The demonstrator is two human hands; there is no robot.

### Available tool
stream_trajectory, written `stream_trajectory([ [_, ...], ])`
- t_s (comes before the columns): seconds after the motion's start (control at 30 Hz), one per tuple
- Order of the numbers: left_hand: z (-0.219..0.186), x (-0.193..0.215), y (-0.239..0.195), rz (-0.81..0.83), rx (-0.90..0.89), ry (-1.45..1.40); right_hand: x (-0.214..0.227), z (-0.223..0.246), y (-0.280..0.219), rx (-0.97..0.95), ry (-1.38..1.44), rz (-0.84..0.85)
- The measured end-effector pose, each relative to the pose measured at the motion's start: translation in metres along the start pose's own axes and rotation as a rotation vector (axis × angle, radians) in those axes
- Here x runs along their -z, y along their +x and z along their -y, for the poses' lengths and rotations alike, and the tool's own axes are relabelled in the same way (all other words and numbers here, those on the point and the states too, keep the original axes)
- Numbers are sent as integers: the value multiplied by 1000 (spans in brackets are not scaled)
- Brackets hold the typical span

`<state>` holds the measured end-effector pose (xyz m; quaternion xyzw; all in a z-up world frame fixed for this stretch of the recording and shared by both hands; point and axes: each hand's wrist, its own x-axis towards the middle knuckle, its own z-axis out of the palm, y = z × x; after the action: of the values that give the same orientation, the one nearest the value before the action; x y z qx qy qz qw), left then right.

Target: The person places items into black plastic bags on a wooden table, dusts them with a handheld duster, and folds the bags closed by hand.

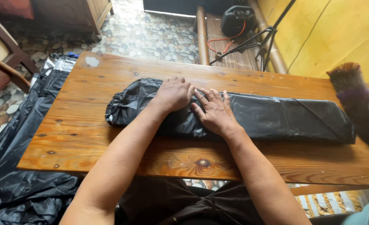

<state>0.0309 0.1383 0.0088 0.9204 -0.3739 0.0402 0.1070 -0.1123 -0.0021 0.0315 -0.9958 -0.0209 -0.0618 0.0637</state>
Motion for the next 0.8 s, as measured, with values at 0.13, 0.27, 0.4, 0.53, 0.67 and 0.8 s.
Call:
stream_trajectory([
  [0.13,-7,3,-9,-19,32,-28,2,-34,6,-43,136,7],
  [0.27,-7,-1,-14,-87,27,-56,20,-98,-7,-213,-22,-3],
  [0.4,-1,-6,-11,-89,45,-14,41,-173,-29,-310,-86,-89],
  [0.53,-8,1,-2,-65,46,34,42,-218,-42,-326,-37,-104],
  [0.67,-25,9,24,180,98,121,38,-221,-40,-300,-101,-91],
  [0.8,-77,23,36,215,84,-121,36,-223,-37,-267,-131,-96],
])
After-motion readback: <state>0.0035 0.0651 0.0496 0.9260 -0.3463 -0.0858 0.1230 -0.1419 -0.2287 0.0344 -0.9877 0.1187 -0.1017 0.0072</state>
